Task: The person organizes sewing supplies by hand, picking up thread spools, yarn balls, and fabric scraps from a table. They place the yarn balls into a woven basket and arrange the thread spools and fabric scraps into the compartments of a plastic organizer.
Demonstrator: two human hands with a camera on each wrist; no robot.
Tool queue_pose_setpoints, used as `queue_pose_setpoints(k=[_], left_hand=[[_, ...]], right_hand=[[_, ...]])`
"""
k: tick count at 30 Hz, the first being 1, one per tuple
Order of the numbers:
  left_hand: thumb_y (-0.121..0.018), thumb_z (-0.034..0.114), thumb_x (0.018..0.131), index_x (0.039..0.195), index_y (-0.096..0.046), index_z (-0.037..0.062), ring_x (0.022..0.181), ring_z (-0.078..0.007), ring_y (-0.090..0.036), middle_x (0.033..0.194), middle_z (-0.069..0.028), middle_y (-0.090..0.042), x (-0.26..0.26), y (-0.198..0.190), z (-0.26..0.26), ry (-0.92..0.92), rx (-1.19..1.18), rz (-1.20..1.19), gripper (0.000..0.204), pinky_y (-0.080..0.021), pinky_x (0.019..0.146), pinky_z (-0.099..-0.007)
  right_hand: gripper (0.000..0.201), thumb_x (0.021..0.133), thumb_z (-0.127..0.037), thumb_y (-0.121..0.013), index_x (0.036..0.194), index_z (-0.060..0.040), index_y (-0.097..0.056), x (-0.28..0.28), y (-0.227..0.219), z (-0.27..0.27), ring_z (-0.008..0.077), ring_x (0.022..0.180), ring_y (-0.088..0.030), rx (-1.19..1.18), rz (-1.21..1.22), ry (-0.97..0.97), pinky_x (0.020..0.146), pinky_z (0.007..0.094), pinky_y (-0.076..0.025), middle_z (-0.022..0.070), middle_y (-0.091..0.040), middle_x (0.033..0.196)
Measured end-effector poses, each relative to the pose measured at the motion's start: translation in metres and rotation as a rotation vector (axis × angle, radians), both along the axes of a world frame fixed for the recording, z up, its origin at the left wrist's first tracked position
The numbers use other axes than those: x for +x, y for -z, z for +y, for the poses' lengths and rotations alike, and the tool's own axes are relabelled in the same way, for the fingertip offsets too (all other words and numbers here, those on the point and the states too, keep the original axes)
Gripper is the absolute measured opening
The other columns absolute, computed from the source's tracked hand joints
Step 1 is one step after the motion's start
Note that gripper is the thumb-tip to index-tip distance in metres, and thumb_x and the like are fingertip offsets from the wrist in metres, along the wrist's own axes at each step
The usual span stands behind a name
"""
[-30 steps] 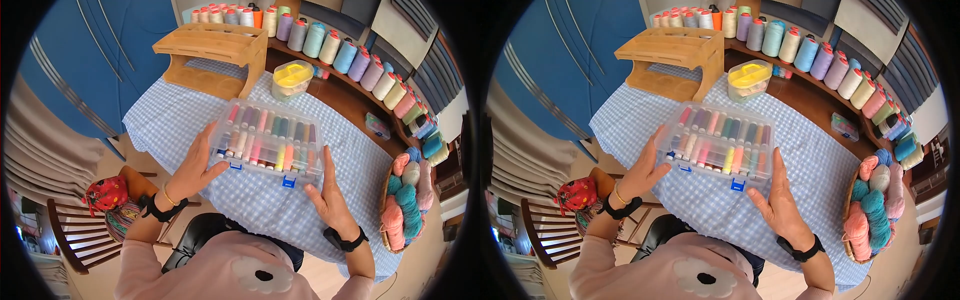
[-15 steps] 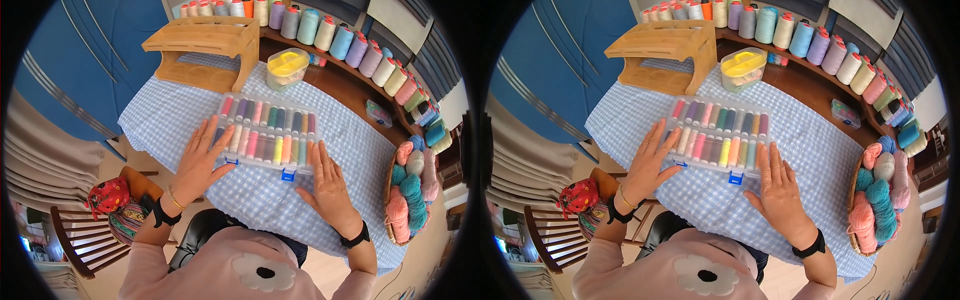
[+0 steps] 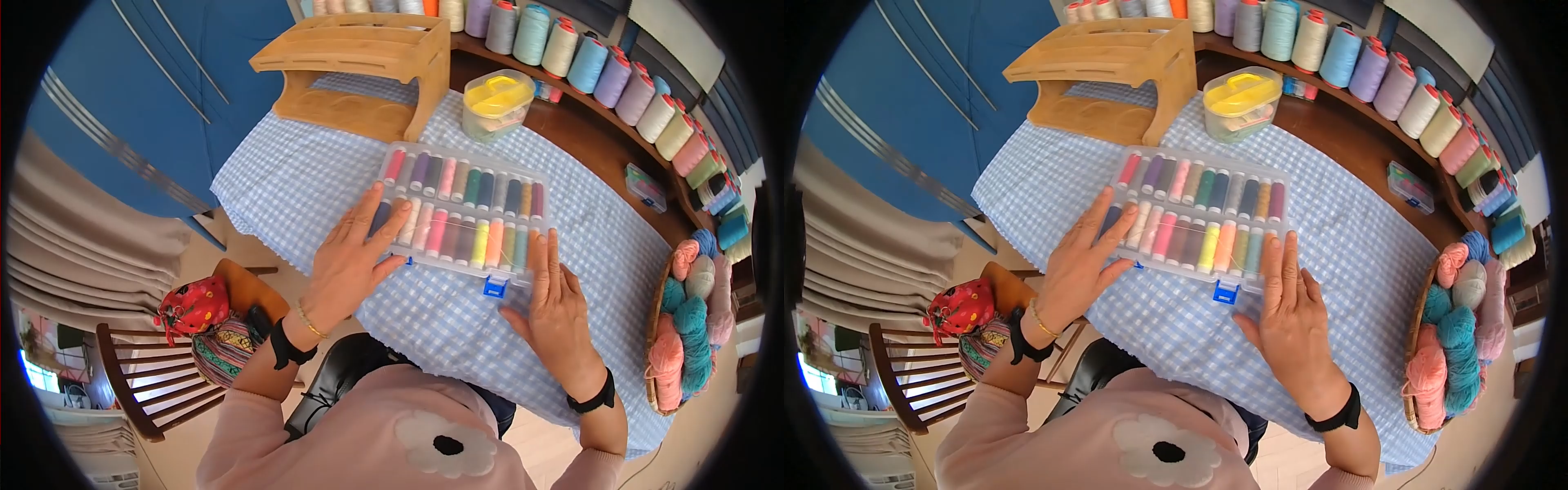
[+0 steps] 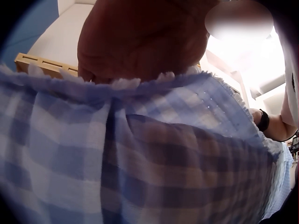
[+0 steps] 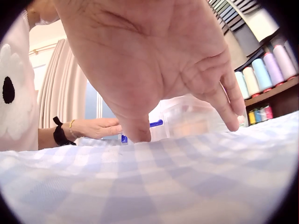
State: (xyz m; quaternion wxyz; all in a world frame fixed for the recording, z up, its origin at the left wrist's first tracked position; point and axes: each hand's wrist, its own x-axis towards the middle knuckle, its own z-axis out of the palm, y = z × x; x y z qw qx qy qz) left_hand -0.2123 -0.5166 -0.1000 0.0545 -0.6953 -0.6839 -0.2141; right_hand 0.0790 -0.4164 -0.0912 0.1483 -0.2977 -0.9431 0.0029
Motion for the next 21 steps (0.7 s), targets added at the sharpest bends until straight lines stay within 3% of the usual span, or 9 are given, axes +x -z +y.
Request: queue_pose_setpoints(k=[6,8,11,13,16,21], left_hand=[[-0.078,0.032,0.079,0.152,-0.043,0.0190,0.138,-0.0414,-0.041,0.160,-0.0196,-0.028,0.003,-0.004,-0.001,0.027,-0.008,0.005,0.082,-0.038,0.112,-0.0465],[-0.080,0.030,0.076,0.152,-0.042,0.0183,0.138,-0.0417,-0.040,0.160,-0.0193,-0.028,0.003,-0.004,-0.001,0.013,-0.016,-0.012,0.085,-0.038,0.111,-0.0464],[-0.081,0.029,0.075,0.152,-0.042,0.0183,0.137,-0.0417,-0.041,0.160,-0.0190,-0.027,0.005,-0.003,-0.001,-0.007,-0.021,-0.016,0.087,-0.039,0.111,-0.0460],[-0.082,0.028,0.075,0.152,-0.042,0.0185,0.137,-0.0416,-0.042,0.160,-0.0189,-0.027,0.006,-0.003,-0.001,-0.005,-0.016,-0.021,0.087,-0.040,0.110,-0.0455],[-0.082,0.026,0.074,0.152,-0.043,0.0191,0.136,-0.0415,-0.043,0.160,-0.0186,-0.027,0.006,-0.004,-0.001,-0.012,-0.010,-0.021,0.087,-0.041,0.109,-0.0445],[-0.083,0.022,0.072,0.151,-0.043,0.0194,0.134,-0.0415,-0.045,0.161,-0.0179,-0.027,0.006,-0.003,0.000,-0.015,-0.002,-0.025,0.089,-0.042,0.108,-0.0436]], right_hand=[[0.115,0.068,-0.028,-0.087,0.151,0.0111,-0.018,0.002,-0.005,0.001,0.0435,0.116,-0.059,-0.004,0.014,-0.004,0.101,0.0484,-0.048,0.0418,-0.030,0.148],[0.113,0.067,-0.029,-0.088,0.151,0.0096,-0.022,0.001,-0.012,0.000,0.0441,0.123,-0.054,-0.055,-0.003,0.032,0.104,0.0490,-0.046,0.0410,-0.031,0.148],[0.111,0.065,-0.029,-0.088,0.150,0.0071,-0.027,-0.004,-0.017,0.000,0.0433,0.135,-0.045,0.075,-0.015,0.071,0.109,0.0497,-0.041,0.0360,-0.032,0.150],[0.106,0.065,-0.031,-0.088,0.148,0.0052,-0.032,-0.008,-0.016,0.003,0.0408,0.143,-0.035,0.068,-0.031,-0.006,0.114,0.0504,-0.036,0.0292,-0.033,0.153],[0.103,0.068,-0.034,-0.085,0.148,0.0050,-0.034,-0.016,-0.005,0.005,0.0389,0.144,-0.033,0.075,-0.042,-0.038,0.116,0.0501,-0.034,0.0248,-0.035,0.153],[0.094,0.072,-0.036,-0.082,0.144,0.0061,-0.040,-0.025,-0.001,0.005,0.0390,0.140,-0.040,0.176,-0.067,0.001,0.113,0.0486,-0.038,0.0249,-0.043,0.147]])
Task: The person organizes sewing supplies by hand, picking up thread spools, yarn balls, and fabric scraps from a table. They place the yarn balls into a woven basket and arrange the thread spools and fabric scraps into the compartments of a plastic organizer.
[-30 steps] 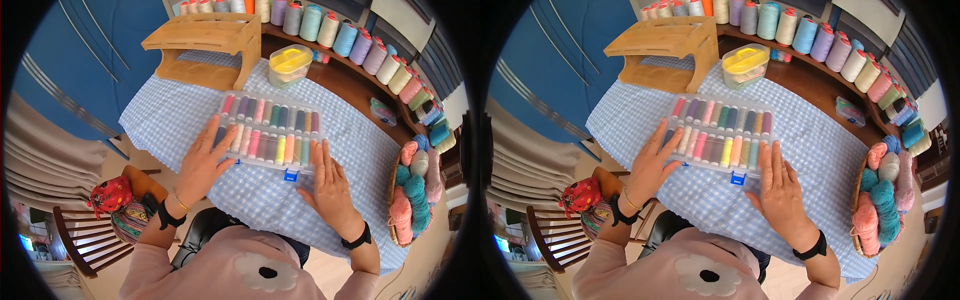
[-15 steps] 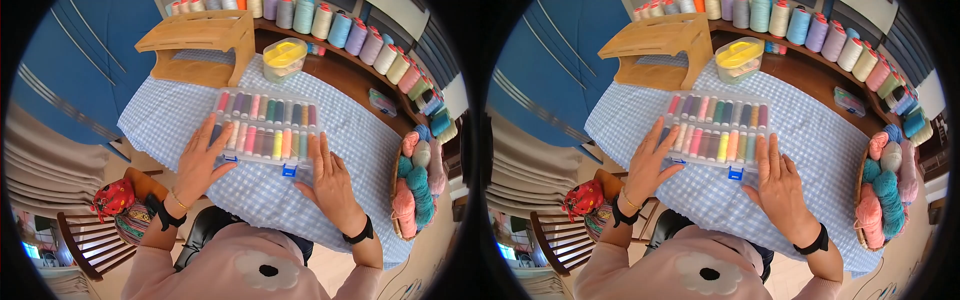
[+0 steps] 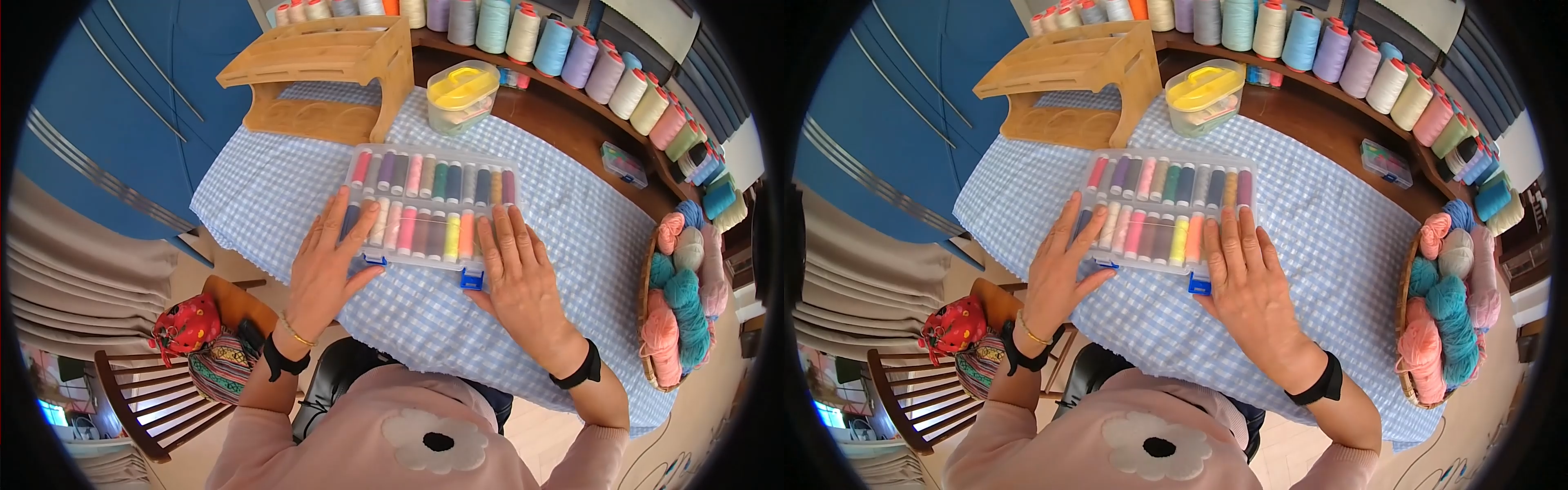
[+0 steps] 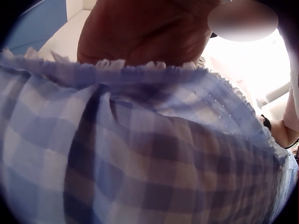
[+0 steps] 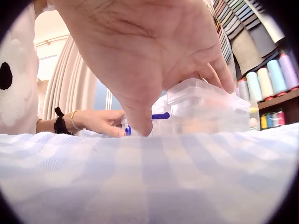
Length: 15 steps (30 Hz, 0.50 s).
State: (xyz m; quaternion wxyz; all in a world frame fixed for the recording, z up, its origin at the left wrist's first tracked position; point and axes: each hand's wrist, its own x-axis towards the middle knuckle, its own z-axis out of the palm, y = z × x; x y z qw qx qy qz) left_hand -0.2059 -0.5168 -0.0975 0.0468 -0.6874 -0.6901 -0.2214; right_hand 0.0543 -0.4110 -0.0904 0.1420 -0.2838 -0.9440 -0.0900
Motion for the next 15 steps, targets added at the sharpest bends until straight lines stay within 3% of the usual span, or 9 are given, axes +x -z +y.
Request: queue_pose_setpoints(k=[6,15], left_hand=[[-0.084,0.019,0.070,0.151,-0.044,0.0227,0.136,-0.0406,-0.044,0.161,-0.0169,-0.027,-0.001,0.003,0.000,-0.044,-0.032,-0.044,0.090,-0.042,0.109,-0.0433],[-0.083,0.022,0.073,0.149,-0.046,0.0218,0.136,-0.0396,-0.043,0.160,-0.0164,-0.028,0.000,0.003,0.001,-0.009,0.007,-0.046,0.085,-0.042,0.109,-0.0433]], right_hand=[[0.077,0.072,-0.027,-0.082,0.136,0.0015,-0.050,-0.002,-0.011,0.005,0.0402,0.127,-0.050,-0.031,0.116,-0.038,0.101,0.0464,-0.045,0.0235,-0.050,0.138],[0.076,0.075,-0.025,-0.081,0.138,-0.0007,-0.047,-0.001,-0.021,0.010,0.0377,0.128,-0.047,-0.178,0.132,-0.041,0.102,0.0470,-0.040,0.0200,-0.048,0.138]])
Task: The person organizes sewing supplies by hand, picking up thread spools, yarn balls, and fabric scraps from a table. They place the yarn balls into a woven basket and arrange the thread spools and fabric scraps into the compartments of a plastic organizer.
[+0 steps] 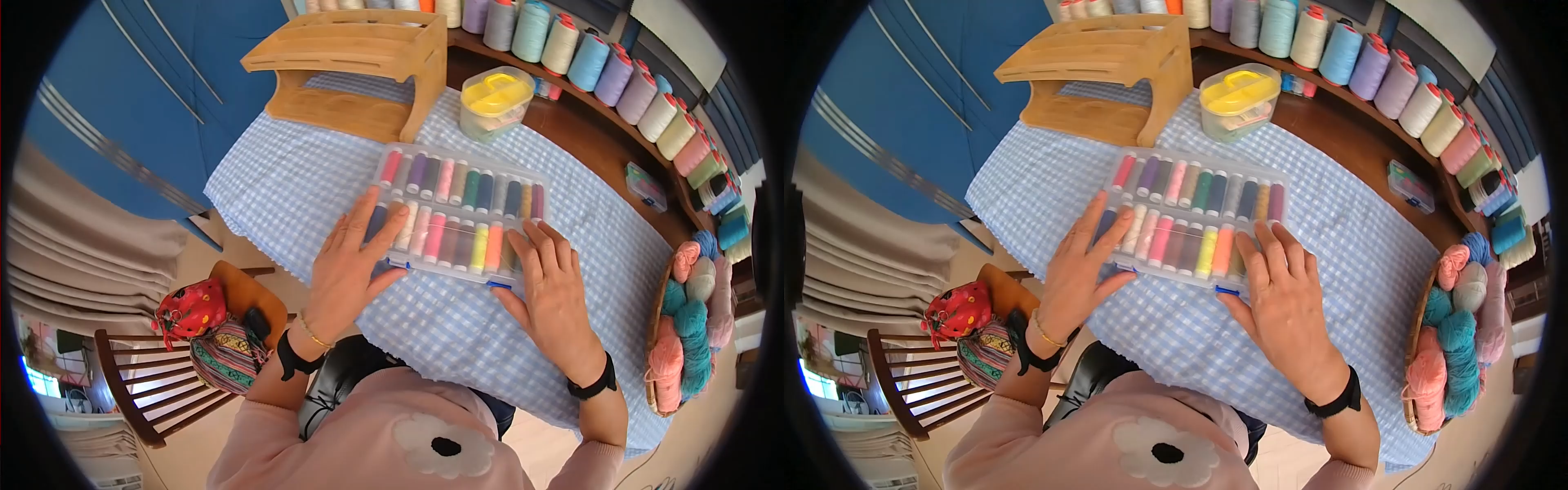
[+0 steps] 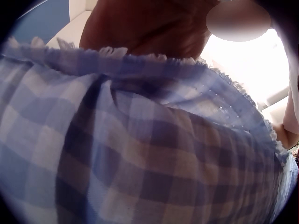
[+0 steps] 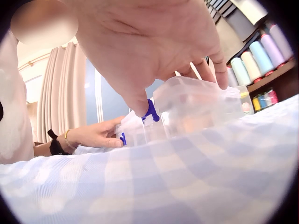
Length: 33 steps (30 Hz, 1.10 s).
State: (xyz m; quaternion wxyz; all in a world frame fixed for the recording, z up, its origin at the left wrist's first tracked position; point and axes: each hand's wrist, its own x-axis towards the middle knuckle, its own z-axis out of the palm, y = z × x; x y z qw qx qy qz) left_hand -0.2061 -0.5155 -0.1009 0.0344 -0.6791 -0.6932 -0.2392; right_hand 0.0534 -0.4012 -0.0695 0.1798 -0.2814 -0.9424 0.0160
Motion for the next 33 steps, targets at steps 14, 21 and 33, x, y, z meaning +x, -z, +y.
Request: queue_pose_setpoints(k=[14,21,33], left_hand=[[-0.084,0.016,0.069,0.148,-0.048,0.0206,0.133,-0.0392,-0.047,0.159,-0.0167,-0.030,0.0000,0.0018,0.0008,-0.005,0.007,-0.046,0.087,-0.043,0.108,-0.0441],[-0.084,0.019,0.067,0.146,-0.050,0.0204,0.135,-0.0367,-0.046,0.156,-0.0152,-0.037,-0.0015,0.0046,0.0028,-0.029,0.070,0.153,0.086,-0.040,0.111,-0.0481],[-0.064,0.010,0.073,0.139,-0.057,0.0189,0.126,-0.0373,-0.052,0.136,-0.0178,-0.053,0.0071,0.0050,0.0074,0.152,0.184,0.415,0.066,-0.044,0.108,-0.0489]], right_hand=[[0.072,0.075,-0.024,-0.080,0.136,-0.0035,-0.047,-0.0004,0.0039,0.0040,0.0356,0.126,-0.044,-0.070,0.041,-0.013,0.100,0.0469,-0.037,0.0180,-0.046,0.137],[0.081,0.069,-0.020,-0.084,0.138,-0.0039,-0.044,-0.0004,0.0066,0.0021,0.0367,0.128,-0.043,-0.032,0.007,-0.005,0.100,0.0472,-0.037,0.0180,-0.044,0.138],[0.082,0.071,-0.020,-0.084,0.140,-0.0041,-0.042,0.0012,0.0065,0.0002,0.0368,0.130,-0.041,-0.022,-0.003,0.001,0.101,0.0475,-0.037,0.0184,-0.042,0.140]])
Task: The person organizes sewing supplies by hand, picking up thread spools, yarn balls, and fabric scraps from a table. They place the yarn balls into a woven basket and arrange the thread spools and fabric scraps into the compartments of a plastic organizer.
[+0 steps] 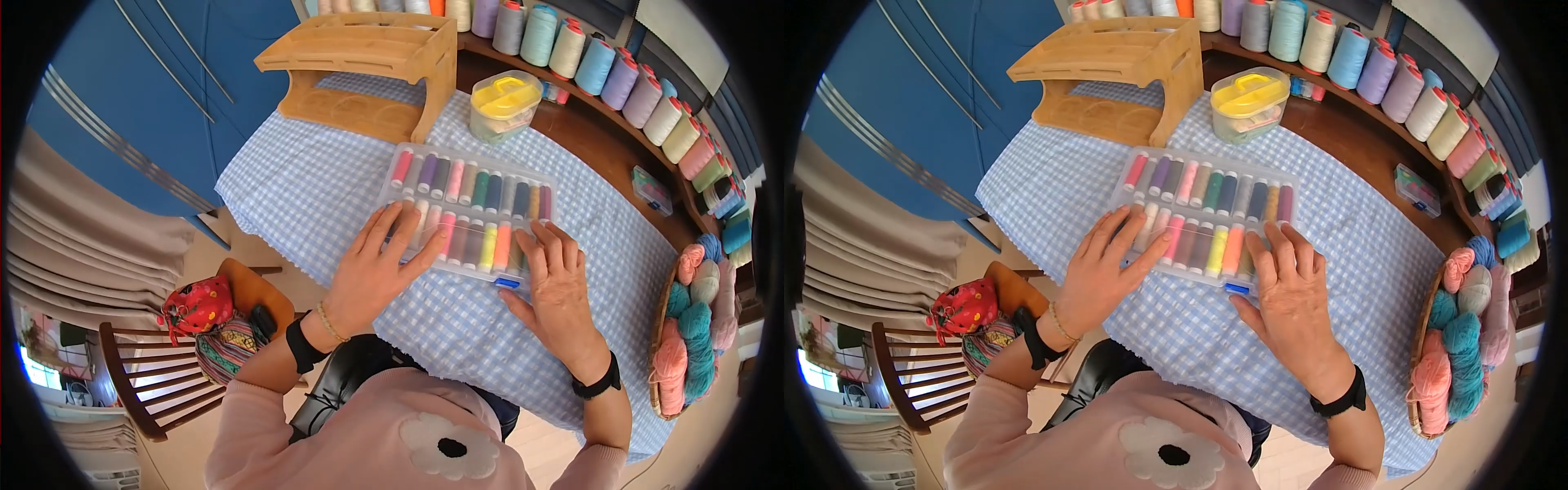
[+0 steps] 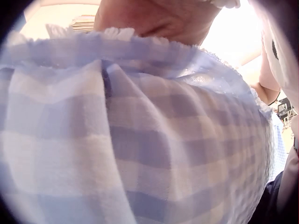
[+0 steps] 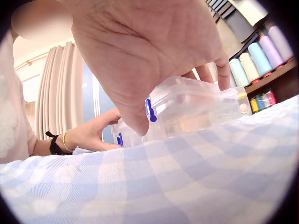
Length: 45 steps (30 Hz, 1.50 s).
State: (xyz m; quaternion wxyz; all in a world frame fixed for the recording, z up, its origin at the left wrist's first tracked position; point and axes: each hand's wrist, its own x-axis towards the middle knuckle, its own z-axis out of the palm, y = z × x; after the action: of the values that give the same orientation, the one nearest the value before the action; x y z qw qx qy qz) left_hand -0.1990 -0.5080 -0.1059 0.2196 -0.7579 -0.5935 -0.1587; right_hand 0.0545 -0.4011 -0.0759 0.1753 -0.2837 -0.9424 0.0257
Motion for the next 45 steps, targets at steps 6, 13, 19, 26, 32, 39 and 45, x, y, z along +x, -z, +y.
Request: queue_pose_setpoints(k=[6,13,19,26,32,39,45], left_hand=[[-0.063,0.008,0.074,0.138,-0.057,0.0179,0.125,-0.0393,-0.053,0.135,-0.0185,-0.054,0.000,0.002,-0.001,0.004,0.018,0.013,0.065,-0.046,0.107,-0.0500],[-0.075,0.010,0.074,0.121,-0.061,0.0129,0.124,-0.0369,-0.055,0.132,-0.0176,-0.056,-0.005,-0.001,-0.006,0.064,0.049,-0.130,0.048,-0.046,0.105,-0.0483],[-0.083,0.006,0.071,0.109,-0.064,0.0092,0.099,-0.0289,-0.056,0.109,-0.0105,-0.060,0.002,-0.003,-0.039,-0.133,0.096,-0.466,0.042,-0.046,0.084,-0.0383],[-0.062,0.006,0.094,0.127,-0.058,0.0056,0.066,-0.0095,-0.054,0.098,-0.0075,-0.059,-0.005,-0.007,-0.055,-0.190,-0.415,-1.264,0.032,-0.045,0.058,-0.0226],[-0.044,0.018,0.107,0.139,-0.047,0.0054,0.055,-0.0062,-0.051,0.100,-0.0083,-0.060,-0.010,-0.015,-0.050,-0.133,-0.769,-1.760,0.035,-0.041,0.047,-0.0182],[-0.042,0.021,0.108,0.140,-0.046,0.0044,0.057,-0.0089,-0.056,0.103,-0.0130,-0.062,-0.007,-0.009,-0.049,-0.125,-0.785,-1.867,0.036,-0.044,0.047,-0.0201],[-0.041,0.022,0.108,0.134,-0.049,0.0049,0.056,-0.0087,-0.055,0.100,-0.0121,-0.061,-0.005,-0.006,-0.049,-0.067,-0.769,-1.925,0.032,-0.043,0.046,-0.0196]], right_hand=[[0.084,0.070,-0.021,-0.084,0.140,-0.0054,-0.041,0.001,0.002,0.001,0.0361,0.131,-0.041,0.005,-0.003,-0.010,0.101,0.0470,-0.037,0.0183,-0.042,0.141],[0.086,0.069,-0.022,-0.085,0.141,-0.0068,-0.041,0.001,0.003,0.000,0.0356,0.131,-0.041,0.010,-0.008,-0.001,0.102,0.0467,-0.037,0.0177,-0.042,0.141],[0.087,0.068,-0.021,-0.086,0.141,-0.0067,-0.040,0.001,0.003,0.001,0.0360,0.131,-0.041,0.004,-0.006,-0.003,0.102,0.0471,-0.037,0.0176,-0.042,0.141],[0.088,0.068,-0.020,-0.086,0.142,-0.0063,-0.040,0.001,0.003,0.001,0.0360,0.131,-0.041,0.008,-0.013,-0.005,0.102,0.0466,-0.037,0.0180,-0.041,0.141],[0.088,0.068,-0.021,-0.085,0.142,-0.0053,-0.041,0.002,0.002,0.001,0.0355,0.132,-0.040,0.018,-0.007,-0.011,0.103,0.0460,-0.037,0.0183,-0.042,0.141],[0.088,0.069,-0.021,-0.085,0.142,-0.0044,-0.040,0.003,0.004,0.001,0.0360,0.132,-0.040,0.023,-0.012,-0.015,0.104,0.0463,-0.036,0.0186,-0.042,0.142],[0.088,0.069,-0.022,-0.085,0.143,-0.0044,-0.039,0.004,0.005,0.001,0.0359,0.133,-0.039,0.027,-0.018,-0.011,0.104,0.0466,-0.036,0.0184,-0.041,0.142]])
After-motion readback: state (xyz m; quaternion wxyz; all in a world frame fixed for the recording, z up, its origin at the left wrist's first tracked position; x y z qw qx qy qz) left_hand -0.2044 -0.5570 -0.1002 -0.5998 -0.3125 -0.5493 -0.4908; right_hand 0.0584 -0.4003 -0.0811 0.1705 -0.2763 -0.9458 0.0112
